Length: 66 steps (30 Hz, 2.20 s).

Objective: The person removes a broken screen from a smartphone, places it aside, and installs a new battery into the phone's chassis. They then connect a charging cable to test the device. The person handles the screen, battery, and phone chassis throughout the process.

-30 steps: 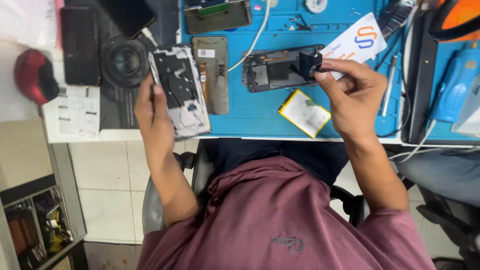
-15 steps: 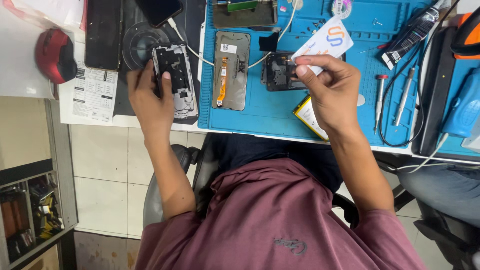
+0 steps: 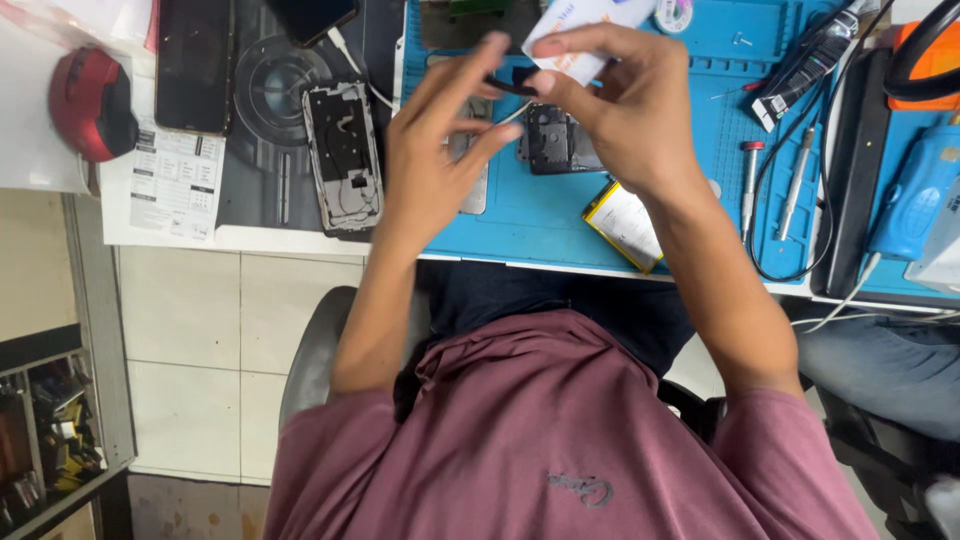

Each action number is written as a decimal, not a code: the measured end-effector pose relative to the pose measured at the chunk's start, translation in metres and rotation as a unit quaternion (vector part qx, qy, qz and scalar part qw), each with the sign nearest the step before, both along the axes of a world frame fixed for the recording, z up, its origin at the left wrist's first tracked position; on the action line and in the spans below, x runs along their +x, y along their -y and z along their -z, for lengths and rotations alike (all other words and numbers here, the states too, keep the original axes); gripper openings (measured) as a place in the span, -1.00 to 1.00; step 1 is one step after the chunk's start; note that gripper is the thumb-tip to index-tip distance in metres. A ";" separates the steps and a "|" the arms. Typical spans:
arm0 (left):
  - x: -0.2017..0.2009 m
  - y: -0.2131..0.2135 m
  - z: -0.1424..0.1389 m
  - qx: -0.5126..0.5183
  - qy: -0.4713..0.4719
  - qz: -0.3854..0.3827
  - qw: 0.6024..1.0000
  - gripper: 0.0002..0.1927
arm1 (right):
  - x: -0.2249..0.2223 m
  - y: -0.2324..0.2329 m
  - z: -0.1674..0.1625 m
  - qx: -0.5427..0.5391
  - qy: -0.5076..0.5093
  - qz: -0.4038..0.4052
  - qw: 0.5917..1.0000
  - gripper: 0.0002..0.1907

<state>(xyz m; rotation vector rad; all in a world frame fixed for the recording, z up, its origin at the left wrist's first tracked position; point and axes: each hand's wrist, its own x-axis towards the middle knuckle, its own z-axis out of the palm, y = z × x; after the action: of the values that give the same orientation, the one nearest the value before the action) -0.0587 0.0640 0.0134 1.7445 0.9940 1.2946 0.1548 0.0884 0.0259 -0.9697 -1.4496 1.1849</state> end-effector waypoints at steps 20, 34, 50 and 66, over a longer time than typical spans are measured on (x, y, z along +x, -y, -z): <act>-0.014 -0.053 0.034 0.002 -0.190 -0.007 0.982 -0.78 | 0.131 0.008 0.034 0.104 0.336 0.103 0.930 -0.60; -0.018 -0.051 0.035 0.057 -0.389 -0.063 0.917 -0.75 | 0.125 0.036 0.044 0.068 0.469 0.177 0.863 -0.53; -0.026 -0.038 0.034 -0.029 -0.443 -0.124 0.888 -0.26 | 0.095 0.056 0.025 0.069 0.456 0.111 0.880 -0.55; -0.054 -0.024 0.042 0.057 -0.373 -0.183 0.908 -0.49 | 0.070 0.068 0.007 0.071 0.376 0.084 0.920 -0.60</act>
<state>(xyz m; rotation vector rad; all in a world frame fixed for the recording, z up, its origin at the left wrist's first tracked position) -0.1122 0.0882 -0.0283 2.2869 1.7686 0.8880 0.2251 0.0208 0.0186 -1.5039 -1.9567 0.5715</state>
